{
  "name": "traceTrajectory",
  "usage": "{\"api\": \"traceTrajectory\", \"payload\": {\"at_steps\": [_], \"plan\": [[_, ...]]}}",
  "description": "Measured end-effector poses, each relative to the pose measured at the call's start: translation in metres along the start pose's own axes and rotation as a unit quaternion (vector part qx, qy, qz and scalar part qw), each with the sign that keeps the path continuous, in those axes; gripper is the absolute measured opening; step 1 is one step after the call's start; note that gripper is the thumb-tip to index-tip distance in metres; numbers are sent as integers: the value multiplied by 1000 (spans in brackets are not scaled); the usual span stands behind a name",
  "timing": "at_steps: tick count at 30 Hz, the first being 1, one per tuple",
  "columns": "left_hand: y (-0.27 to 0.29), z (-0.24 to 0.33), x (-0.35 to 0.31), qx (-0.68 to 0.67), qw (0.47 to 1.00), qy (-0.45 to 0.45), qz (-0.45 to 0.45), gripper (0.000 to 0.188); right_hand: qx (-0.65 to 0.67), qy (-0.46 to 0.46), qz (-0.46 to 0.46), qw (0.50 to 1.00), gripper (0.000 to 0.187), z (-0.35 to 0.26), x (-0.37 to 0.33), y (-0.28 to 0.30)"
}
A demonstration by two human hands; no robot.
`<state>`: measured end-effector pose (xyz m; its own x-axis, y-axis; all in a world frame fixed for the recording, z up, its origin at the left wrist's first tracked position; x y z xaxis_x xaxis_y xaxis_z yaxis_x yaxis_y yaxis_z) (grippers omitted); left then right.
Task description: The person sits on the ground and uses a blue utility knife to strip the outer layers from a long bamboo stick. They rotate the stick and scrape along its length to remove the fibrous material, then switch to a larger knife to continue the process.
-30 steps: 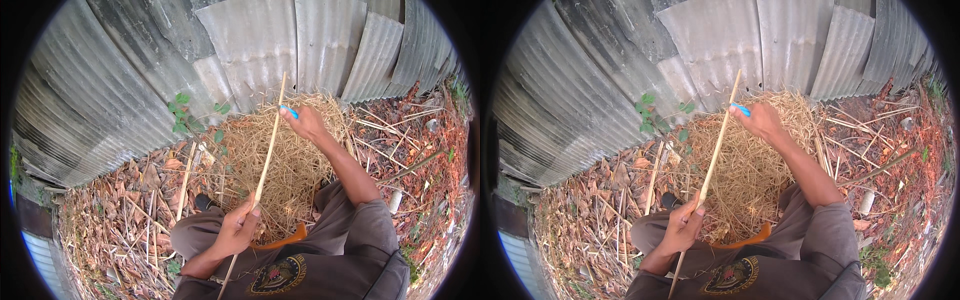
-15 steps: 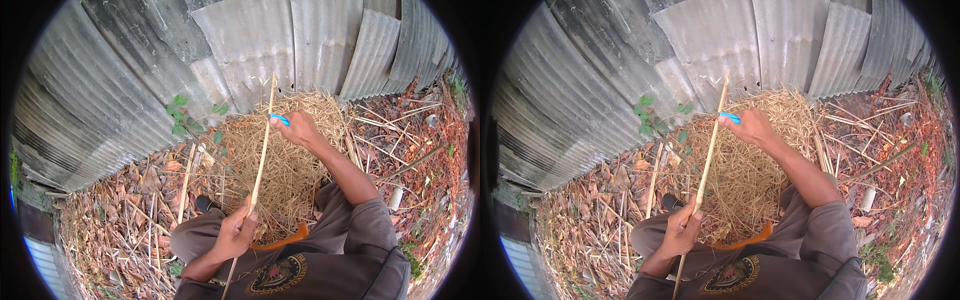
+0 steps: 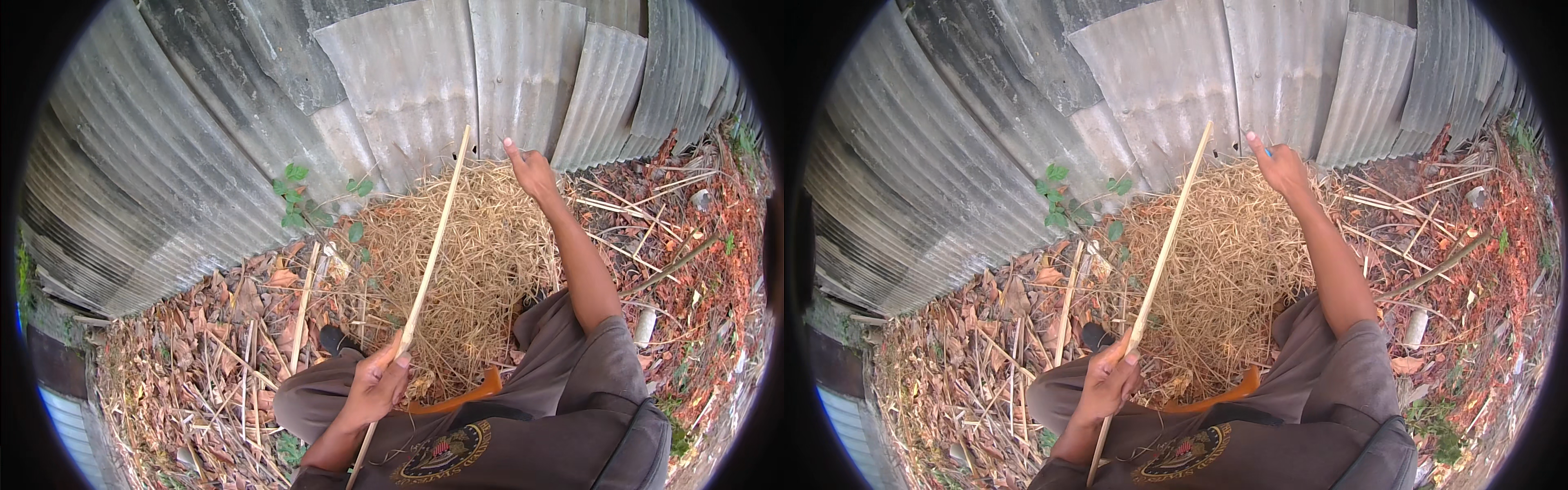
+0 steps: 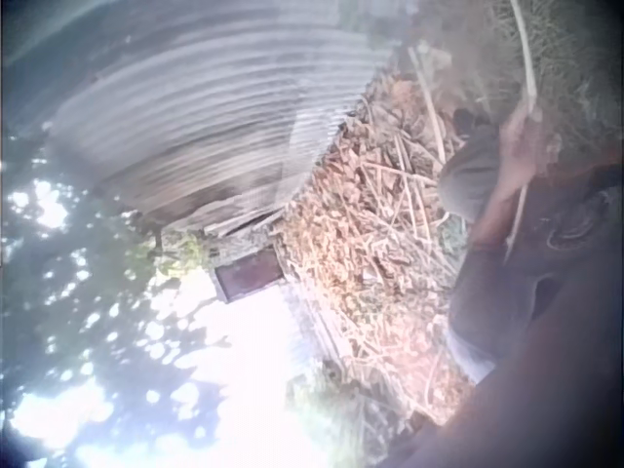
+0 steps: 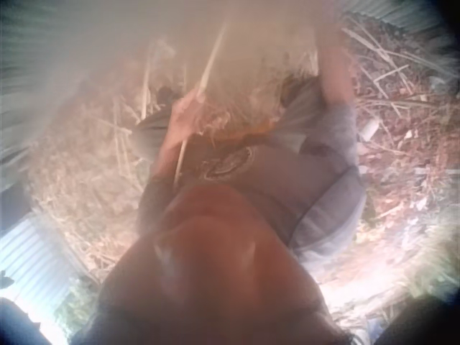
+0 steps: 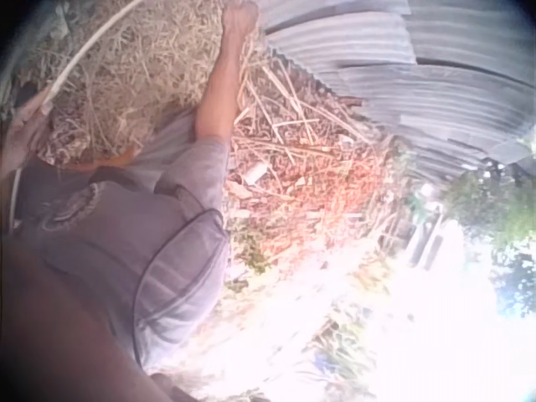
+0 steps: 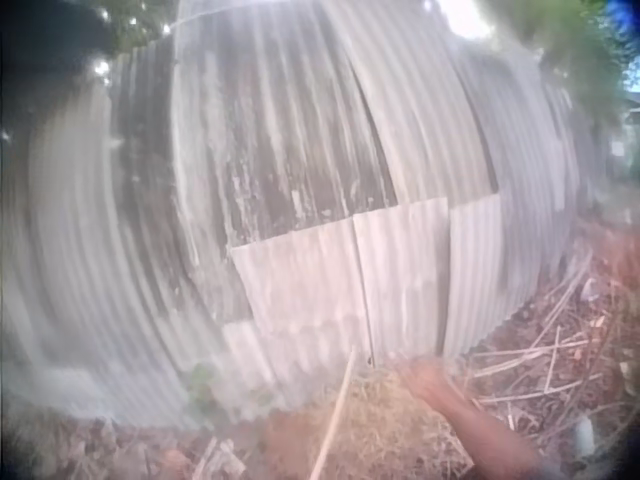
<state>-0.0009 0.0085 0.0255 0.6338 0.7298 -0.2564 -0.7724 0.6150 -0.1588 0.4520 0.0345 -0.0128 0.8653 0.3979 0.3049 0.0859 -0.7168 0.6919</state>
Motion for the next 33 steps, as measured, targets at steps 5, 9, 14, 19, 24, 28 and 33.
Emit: {"api": "traceTrajectory", "payload": {"at_steps": [5,9,14,19,24,28,33], "plan": [[-9,5,12,-96,994,17,44,44,102,241,-135,956,87,-74,-112,26],[-29,17,11,-139,988,39,48,47,83,382,-174,904,85,-99,-166,31],[-45,17,8,-111,991,22,77,46,78,363,-106,922,83,-88,-147,19],[-50,19,1,-34,993,-46,99,44,99,381,-105,913,82,-92,-161,37],[-59,16,-10,128,977,-135,99,46,75,263,-116,955,74,-82,-115,36],[-55,28,-19,140,977,-121,108,47,139,376,-115,909,76,-91,-158,38],[-59,23,-20,148,981,-101,69,48,134,245,-80,957,88,-81,-122,23]]}}
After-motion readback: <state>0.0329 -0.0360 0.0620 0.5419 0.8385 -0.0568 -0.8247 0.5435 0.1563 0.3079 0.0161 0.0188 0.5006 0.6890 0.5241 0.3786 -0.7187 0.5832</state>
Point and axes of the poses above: each hand's wrist, its own x-axis towards the middle knuckle, its own y-axis out of the back of the hand, z = x × y, the point moved 1 cm from there along x, towards the middle knuckle, and after that the axes turned 15 degrees about z, right-handed, at the moved point
